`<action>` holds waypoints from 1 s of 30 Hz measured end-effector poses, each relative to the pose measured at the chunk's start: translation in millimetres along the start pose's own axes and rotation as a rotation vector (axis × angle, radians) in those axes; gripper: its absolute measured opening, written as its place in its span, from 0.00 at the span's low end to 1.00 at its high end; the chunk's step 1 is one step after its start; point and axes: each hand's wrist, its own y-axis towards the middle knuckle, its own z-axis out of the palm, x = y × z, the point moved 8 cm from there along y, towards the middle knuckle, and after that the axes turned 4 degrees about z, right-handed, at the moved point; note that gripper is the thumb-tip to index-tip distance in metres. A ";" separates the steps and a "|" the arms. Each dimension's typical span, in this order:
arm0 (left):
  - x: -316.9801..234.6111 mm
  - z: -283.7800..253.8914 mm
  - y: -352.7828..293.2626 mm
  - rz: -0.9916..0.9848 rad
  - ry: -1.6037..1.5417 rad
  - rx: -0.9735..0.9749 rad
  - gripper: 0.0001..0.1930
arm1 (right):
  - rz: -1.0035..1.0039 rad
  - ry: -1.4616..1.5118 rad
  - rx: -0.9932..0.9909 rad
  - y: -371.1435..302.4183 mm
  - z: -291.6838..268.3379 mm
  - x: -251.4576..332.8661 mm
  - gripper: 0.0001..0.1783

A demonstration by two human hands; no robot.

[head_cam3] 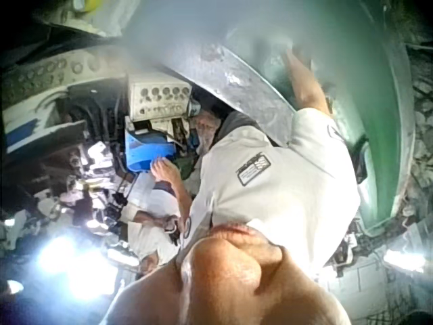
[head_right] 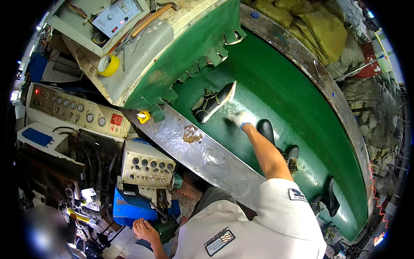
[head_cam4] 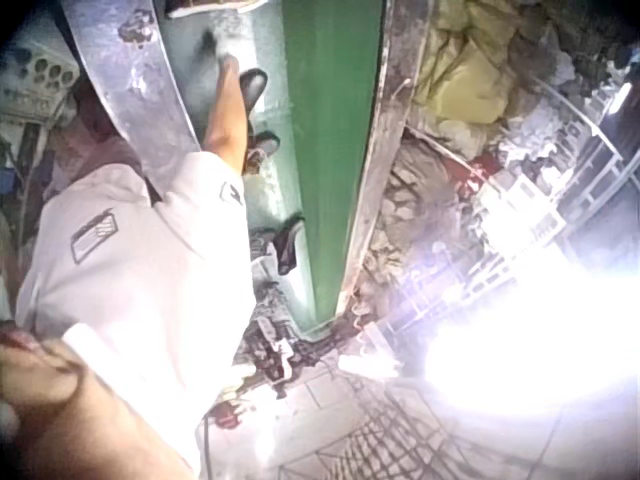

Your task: The person places boots onto a lasting machine to shape the toe and heel, operates the machine controls with their hands, and places the processed boots onto a conveyor belt.

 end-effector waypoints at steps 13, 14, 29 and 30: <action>9.0 10.5 15.9 -0.115 -0.031 0.021 0.07 | -0.260 1.267 -0.191 -24.5 51.0 104.2 0.41; 12.3 11.9 17.0 -0.169 -0.037 0.049 0.07 | -0.295 0.990 -0.273 -72.3 33.1 116.7 0.46; 14.9 -69.2 127.9 -0.328 -1.442 -0.319 0.10 | -1.419 0.119 -0.448 -490.4 32.9 293.6 0.51; 29.4 -70.7 115.9 -0.364 -1.414 -0.338 0.10 | -1.421 0.102 -0.381 -502.9 40.9 299.9 0.51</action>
